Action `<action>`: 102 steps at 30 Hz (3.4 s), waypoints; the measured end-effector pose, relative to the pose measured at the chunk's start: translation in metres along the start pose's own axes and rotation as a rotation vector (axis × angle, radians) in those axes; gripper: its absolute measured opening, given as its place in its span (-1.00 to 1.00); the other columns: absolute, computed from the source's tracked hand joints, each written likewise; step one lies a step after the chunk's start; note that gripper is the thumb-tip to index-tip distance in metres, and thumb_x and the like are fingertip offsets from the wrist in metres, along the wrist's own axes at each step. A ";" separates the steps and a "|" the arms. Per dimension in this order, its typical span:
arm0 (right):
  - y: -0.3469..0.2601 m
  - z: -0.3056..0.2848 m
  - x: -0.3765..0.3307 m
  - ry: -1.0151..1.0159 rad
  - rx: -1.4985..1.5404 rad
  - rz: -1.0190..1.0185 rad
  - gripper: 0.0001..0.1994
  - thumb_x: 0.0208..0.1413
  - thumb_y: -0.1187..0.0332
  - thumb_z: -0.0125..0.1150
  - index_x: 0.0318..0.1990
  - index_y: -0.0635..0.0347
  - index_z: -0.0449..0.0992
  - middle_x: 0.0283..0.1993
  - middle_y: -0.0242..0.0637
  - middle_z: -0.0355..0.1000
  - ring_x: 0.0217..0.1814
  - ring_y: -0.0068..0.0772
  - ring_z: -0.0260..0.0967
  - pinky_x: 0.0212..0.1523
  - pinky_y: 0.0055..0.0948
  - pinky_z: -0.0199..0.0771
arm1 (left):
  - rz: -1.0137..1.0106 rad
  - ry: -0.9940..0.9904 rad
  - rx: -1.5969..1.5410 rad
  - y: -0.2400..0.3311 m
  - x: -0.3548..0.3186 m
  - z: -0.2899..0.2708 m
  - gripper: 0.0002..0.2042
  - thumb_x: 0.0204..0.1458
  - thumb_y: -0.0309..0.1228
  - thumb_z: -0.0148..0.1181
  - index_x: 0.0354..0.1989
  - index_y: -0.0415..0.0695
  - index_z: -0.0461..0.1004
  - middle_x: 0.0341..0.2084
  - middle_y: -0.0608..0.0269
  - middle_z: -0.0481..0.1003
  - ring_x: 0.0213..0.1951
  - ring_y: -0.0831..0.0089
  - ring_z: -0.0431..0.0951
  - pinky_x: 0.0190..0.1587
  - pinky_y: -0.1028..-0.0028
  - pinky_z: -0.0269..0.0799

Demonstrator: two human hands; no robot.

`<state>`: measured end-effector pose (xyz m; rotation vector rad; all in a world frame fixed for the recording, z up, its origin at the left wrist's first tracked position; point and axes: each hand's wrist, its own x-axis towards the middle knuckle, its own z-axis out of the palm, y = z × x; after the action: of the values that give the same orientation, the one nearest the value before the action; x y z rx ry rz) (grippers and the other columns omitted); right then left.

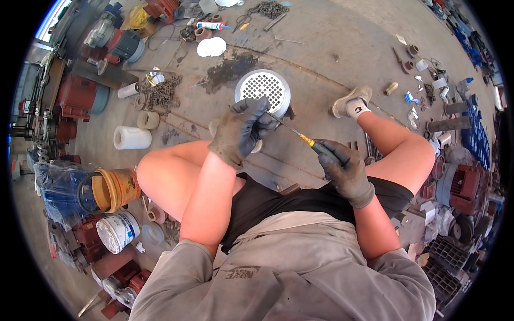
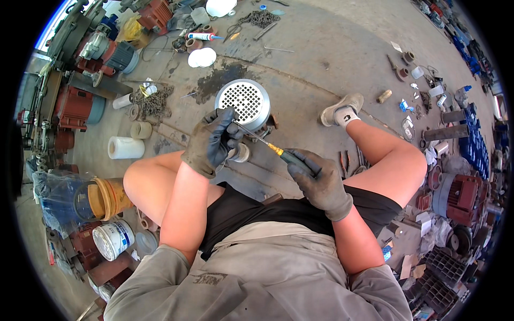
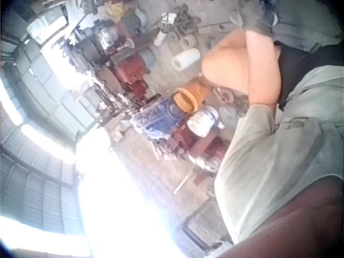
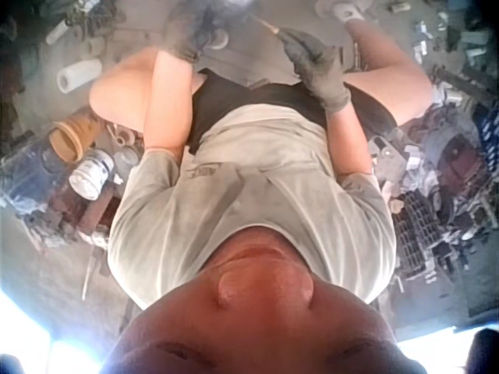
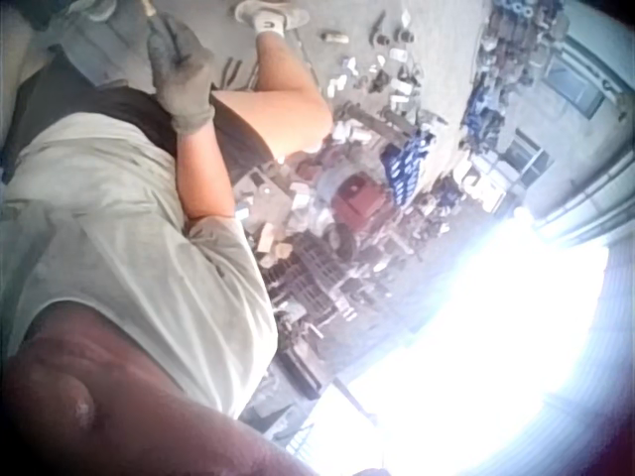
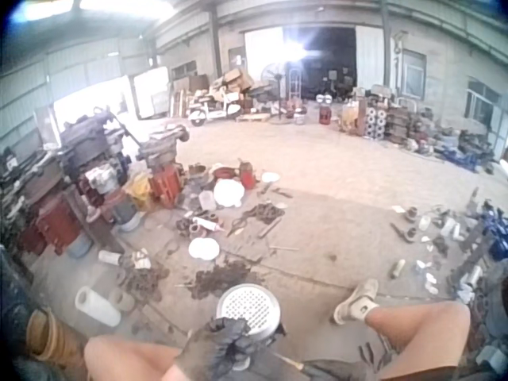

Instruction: The person sits on the floor of a workshop and uses a screwdriver to remove screws from the end cap of an electric motor. They then detach the end cap to expose the internal components.

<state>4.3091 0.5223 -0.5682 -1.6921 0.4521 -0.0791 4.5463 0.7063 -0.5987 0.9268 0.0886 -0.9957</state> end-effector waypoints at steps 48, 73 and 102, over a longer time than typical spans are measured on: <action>0.168 -0.052 0.075 -0.034 -0.174 0.342 -0.67 0.38 0.30 0.17 0.18 0.28 0.58 -0.20 -0.13 0.59 -0.29 -0.29 0.54 -0.13 -0.19 0.57 | 0.493 0.192 1.374 -0.104 0.103 -0.132 -0.31 0.15 -0.29 0.52 0.43 -0.18 0.35 0.30 0.24 0.51 0.32 0.26 0.44 0.44 0.20 0.25; 0.114 -0.015 0.122 0.157 0.147 0.248 -0.76 0.43 0.35 0.16 0.14 0.20 0.57 -0.31 -0.40 0.40 -0.43 -0.59 0.27 -0.39 -0.45 0.36 | 0.851 0.582 0.996 -0.145 0.129 -0.084 0.14 -0.01 -0.28 0.68 0.59 -0.28 -0.10 0.51 -0.05 0.21 0.49 0.18 0.26 0.59 0.17 0.08; 0.147 -0.012 0.110 0.003 0.035 0.381 -0.69 0.41 0.30 0.18 0.17 0.27 0.56 -0.28 -0.28 0.51 -0.37 -0.46 0.46 -0.28 -0.32 0.52 | 0.720 0.387 0.997 -0.079 0.153 -0.132 0.21 -0.21 -0.20 0.80 0.52 -0.30 -0.01 0.37 -0.03 0.33 0.34 0.17 0.42 0.41 0.18 0.42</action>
<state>4.3696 0.4587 -0.7298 -1.5454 0.7628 0.1882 4.6187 0.6784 -0.8016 1.8785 -0.4339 -0.1158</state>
